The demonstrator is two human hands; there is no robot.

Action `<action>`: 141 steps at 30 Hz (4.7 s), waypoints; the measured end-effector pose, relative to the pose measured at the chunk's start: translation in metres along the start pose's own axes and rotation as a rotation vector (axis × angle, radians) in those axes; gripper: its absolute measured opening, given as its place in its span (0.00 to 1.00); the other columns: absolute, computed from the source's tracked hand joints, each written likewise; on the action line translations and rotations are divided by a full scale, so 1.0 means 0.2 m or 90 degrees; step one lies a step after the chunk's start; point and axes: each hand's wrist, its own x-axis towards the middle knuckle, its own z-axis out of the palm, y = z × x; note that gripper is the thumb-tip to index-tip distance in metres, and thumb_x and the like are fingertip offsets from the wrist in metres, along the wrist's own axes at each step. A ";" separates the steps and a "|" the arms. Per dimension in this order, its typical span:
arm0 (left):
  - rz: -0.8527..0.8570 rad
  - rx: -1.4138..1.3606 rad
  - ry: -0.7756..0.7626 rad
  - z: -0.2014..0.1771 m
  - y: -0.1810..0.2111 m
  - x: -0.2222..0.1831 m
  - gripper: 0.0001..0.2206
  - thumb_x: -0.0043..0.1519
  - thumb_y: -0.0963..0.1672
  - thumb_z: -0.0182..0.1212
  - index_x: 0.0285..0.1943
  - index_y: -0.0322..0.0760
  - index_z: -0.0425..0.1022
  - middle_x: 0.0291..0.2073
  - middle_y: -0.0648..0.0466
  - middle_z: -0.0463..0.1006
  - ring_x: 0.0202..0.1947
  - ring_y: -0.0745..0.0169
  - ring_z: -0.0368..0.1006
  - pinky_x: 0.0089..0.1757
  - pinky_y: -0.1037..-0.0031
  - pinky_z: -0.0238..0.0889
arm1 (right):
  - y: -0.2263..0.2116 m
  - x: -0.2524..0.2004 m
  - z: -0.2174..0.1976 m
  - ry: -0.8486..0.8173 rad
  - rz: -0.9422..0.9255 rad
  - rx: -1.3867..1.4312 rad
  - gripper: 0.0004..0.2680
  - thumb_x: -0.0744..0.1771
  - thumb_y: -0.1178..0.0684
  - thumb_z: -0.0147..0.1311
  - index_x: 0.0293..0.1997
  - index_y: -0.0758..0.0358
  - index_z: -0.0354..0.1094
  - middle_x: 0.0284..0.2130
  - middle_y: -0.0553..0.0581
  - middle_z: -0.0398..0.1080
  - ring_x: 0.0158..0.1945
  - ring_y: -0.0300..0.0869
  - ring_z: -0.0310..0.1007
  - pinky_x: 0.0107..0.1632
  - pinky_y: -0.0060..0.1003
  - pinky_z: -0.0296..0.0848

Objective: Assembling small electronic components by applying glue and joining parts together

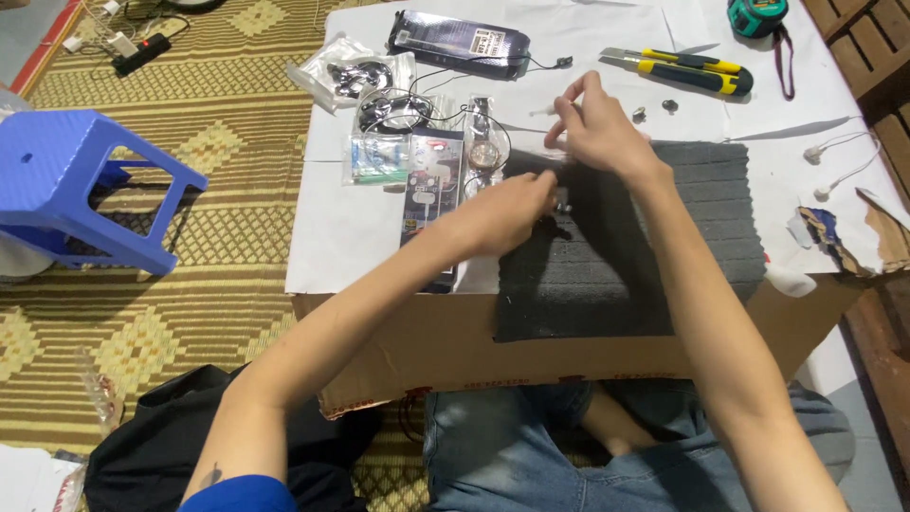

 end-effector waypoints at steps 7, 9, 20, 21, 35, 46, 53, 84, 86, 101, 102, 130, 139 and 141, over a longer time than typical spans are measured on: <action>0.110 0.133 0.089 0.18 -0.08 0.01 0.18 0.63 0.38 0.43 0.61 0.17 0.60 0.58 0.29 0.71 0.66 0.33 0.60 0.62 0.45 0.53 | -0.08 0.01 0.00 -0.075 0.024 -0.102 0.12 0.75 0.50 0.34 0.53 0.71 0.59 0.31 0.63 0.74 0.37 0.47 0.79 0.38 0.41 0.77; 0.126 0.153 0.092 0.20 -0.10 0.02 0.15 0.63 0.37 0.43 0.57 0.19 0.65 0.61 0.31 0.67 0.70 0.26 0.54 0.63 0.42 0.50 | -0.08 0.00 0.01 -0.059 -0.004 -0.114 0.12 0.75 0.48 0.32 0.51 0.69 0.57 0.32 0.63 0.76 0.39 0.50 0.79 0.43 0.49 0.76; 0.107 0.193 0.123 0.24 -0.09 0.04 0.13 0.63 0.37 0.43 0.56 0.24 0.65 0.57 0.35 0.70 0.57 0.39 0.66 0.60 0.46 0.57 | -0.05 0.01 -0.06 -0.146 -0.113 0.137 0.15 0.72 0.41 0.30 0.47 0.65 0.53 0.42 0.67 0.75 0.48 0.54 0.79 0.49 0.46 0.82; 0.110 0.204 0.126 0.25 -0.10 0.05 0.15 0.62 0.37 0.41 0.56 0.23 0.65 0.65 0.31 0.65 0.62 0.37 0.63 0.61 0.45 0.55 | -0.03 0.02 -0.06 -0.139 -0.144 0.215 0.14 0.72 0.40 0.30 0.45 0.62 0.52 0.46 0.67 0.75 0.51 0.54 0.78 0.50 0.45 0.82; 0.107 0.178 0.109 0.24 -0.10 0.03 0.17 0.62 0.37 0.42 0.59 0.18 0.62 0.67 0.28 0.61 0.71 0.21 0.49 0.64 0.36 0.46 | -0.06 0.04 0.02 -0.072 -0.126 0.228 0.10 0.73 0.46 0.27 0.47 0.62 0.48 0.43 0.65 0.76 0.46 0.50 0.80 0.46 0.42 0.78; 0.067 0.145 0.095 0.23 -0.13 0.06 0.19 0.63 0.37 0.42 0.64 0.20 0.58 0.74 0.34 0.53 0.73 0.24 0.43 0.67 0.38 0.41 | -0.04 0.07 -0.01 -0.031 -0.061 0.412 0.12 0.73 0.44 0.24 0.42 0.55 0.54 0.31 0.53 0.72 0.39 0.44 0.80 0.42 0.39 0.82; 0.033 0.226 0.155 0.27 -0.14 0.14 0.17 0.63 0.38 0.42 0.61 0.28 0.62 0.73 0.39 0.57 0.67 0.33 0.56 0.56 0.38 0.57 | 0.05 0.01 -0.12 -0.028 -0.061 0.028 0.14 0.75 0.48 0.30 0.49 0.70 0.59 0.25 0.59 0.71 0.22 0.39 0.61 0.24 0.32 0.62; 0.234 -0.365 0.344 0.23 -0.01 0.27 0.10 0.71 0.44 0.47 0.53 0.33 0.71 0.55 0.45 0.73 0.45 0.57 0.77 0.46 0.71 0.78 | 0.39 -1.01 -0.20 0.411 0.086 0.170 0.11 0.76 0.52 0.47 0.60 0.67 0.71 0.32 0.53 0.66 0.28 0.34 0.55 0.26 0.27 0.50; 0.167 -0.524 0.265 0.23 0.16 0.28 0.13 0.67 0.46 0.51 0.54 0.33 0.73 0.62 0.45 0.70 0.51 0.54 0.76 0.49 0.68 0.79 | 0.28 -0.88 -0.18 0.408 0.043 0.192 0.13 0.75 0.49 0.44 0.60 0.67 0.69 0.41 0.58 0.71 0.38 0.39 0.65 0.36 0.31 0.61; 0.111 -0.841 0.376 0.11 0.05 0.51 0.17 0.57 0.50 0.66 0.45 0.34 0.84 0.39 0.46 0.86 0.42 0.53 0.82 0.52 0.55 0.75 | 0.27 -0.18 0.15 0.400 -0.127 -0.008 0.17 0.75 0.56 0.39 0.75 0.49 0.42 0.62 0.64 0.58 0.59 0.49 0.60 0.61 0.42 0.74; 0.067 -0.825 0.396 0.09 0.05 0.50 0.16 0.55 0.50 0.67 0.42 0.32 0.85 0.33 0.47 0.87 0.36 0.58 0.83 0.45 0.69 0.81 | 0.24 -0.19 0.15 0.411 -0.135 -0.091 0.18 0.74 0.61 0.42 0.75 0.58 0.43 0.63 0.65 0.59 0.62 0.53 0.60 0.67 0.47 0.65; 0.060 -0.589 0.472 0.07 -0.16 0.56 0.10 0.57 0.45 0.66 0.34 0.34 0.88 0.44 0.52 0.86 0.39 0.65 0.79 0.41 0.76 0.76 | 1.19 -1.89 0.22 -0.191 0.038 -0.637 0.06 0.61 0.53 0.50 0.39 0.55 0.70 0.43 0.57 0.67 0.46 0.49 0.66 0.48 0.40 0.67; 0.105 -0.620 0.423 -0.01 -0.26 0.50 0.11 0.57 0.47 0.67 0.32 0.35 0.85 0.39 0.45 0.86 0.24 0.70 0.69 0.27 0.83 0.63 | 1.34 -1.98 0.16 -0.106 0.140 -0.422 0.09 0.60 0.50 0.59 0.39 0.57 0.70 0.40 0.51 0.71 0.46 0.47 0.69 0.49 0.38 0.74; 0.014 -0.647 0.389 0.03 -0.27 0.49 0.14 0.56 0.51 0.67 0.33 0.37 0.86 0.43 0.44 0.87 0.18 0.73 0.62 0.21 0.85 0.54 | 1.23 -1.97 0.11 -0.101 0.229 -0.334 0.08 0.62 0.48 0.57 0.40 0.55 0.76 0.40 0.45 0.76 0.46 0.40 0.74 0.48 0.33 0.74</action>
